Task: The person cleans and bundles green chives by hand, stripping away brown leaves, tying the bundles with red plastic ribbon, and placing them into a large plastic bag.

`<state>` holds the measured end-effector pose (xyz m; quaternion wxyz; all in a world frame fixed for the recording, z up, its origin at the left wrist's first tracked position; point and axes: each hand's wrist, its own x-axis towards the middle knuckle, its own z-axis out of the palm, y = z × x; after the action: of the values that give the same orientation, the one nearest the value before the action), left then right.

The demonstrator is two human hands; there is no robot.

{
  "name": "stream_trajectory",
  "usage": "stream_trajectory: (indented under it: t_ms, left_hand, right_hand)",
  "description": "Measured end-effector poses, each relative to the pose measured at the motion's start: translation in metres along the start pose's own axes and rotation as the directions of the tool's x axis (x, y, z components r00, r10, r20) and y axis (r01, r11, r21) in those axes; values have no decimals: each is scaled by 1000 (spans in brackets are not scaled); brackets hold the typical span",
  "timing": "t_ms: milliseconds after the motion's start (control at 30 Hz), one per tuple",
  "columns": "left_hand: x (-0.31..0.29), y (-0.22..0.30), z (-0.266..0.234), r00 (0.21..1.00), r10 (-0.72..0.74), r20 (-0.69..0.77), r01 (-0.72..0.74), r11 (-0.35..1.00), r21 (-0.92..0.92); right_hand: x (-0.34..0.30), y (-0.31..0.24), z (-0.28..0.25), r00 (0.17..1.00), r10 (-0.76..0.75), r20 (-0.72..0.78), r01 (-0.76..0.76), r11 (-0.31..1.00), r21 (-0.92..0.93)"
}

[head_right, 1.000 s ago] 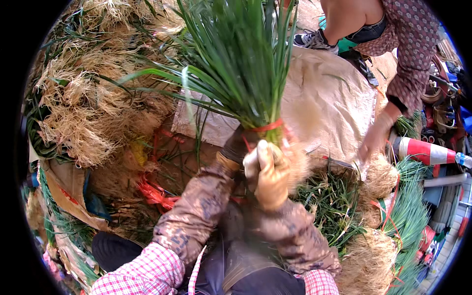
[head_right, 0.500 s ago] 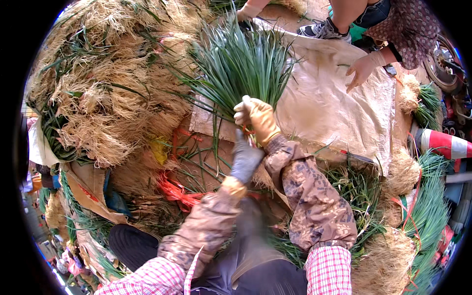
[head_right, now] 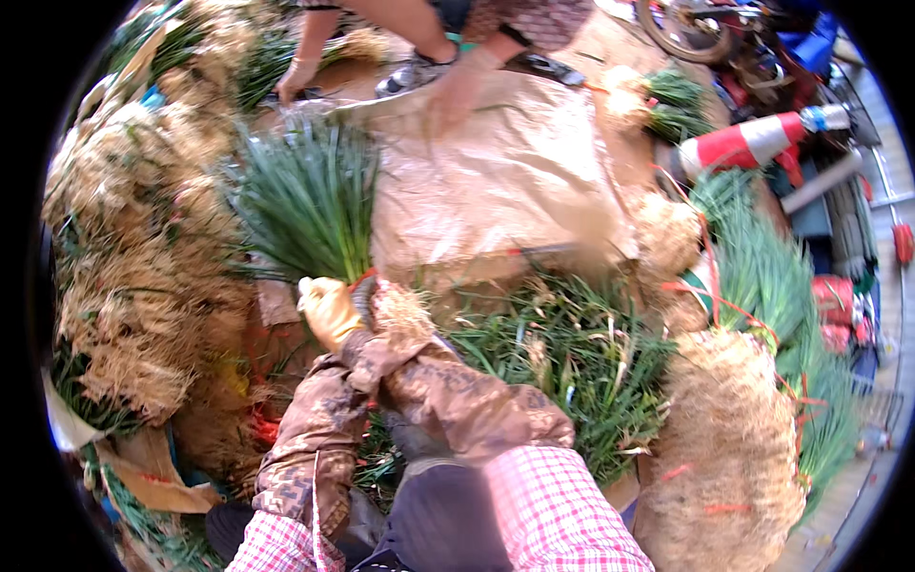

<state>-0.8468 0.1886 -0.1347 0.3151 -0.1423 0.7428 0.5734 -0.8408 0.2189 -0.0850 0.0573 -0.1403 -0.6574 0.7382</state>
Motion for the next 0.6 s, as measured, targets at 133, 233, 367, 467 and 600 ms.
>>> stream_trajectory:
  t_ms: [133,233,367,467,600]
  left_hand:
    - [0,5,-14,1000,-15,24,14,999,30]
    - [-2,4,-24,998,-23,54,20,998,56]
    - [-5,4,-49,992,-46,113,34,994,105]
    - [1,0,-73,983,-54,175,29,990,139]
    - [16,-35,-118,949,301,92,-285,946,-152]
  right_hand:
    - [-27,-38,7,995,83,54,-89,989,118]
    - [-31,-55,9,996,52,68,-62,986,158]
    - [-10,-82,-14,995,7,97,-13,998,56]
    - [14,-72,-22,989,106,103,-127,966,225]
    - [27,-35,-1,972,155,175,-197,947,254]
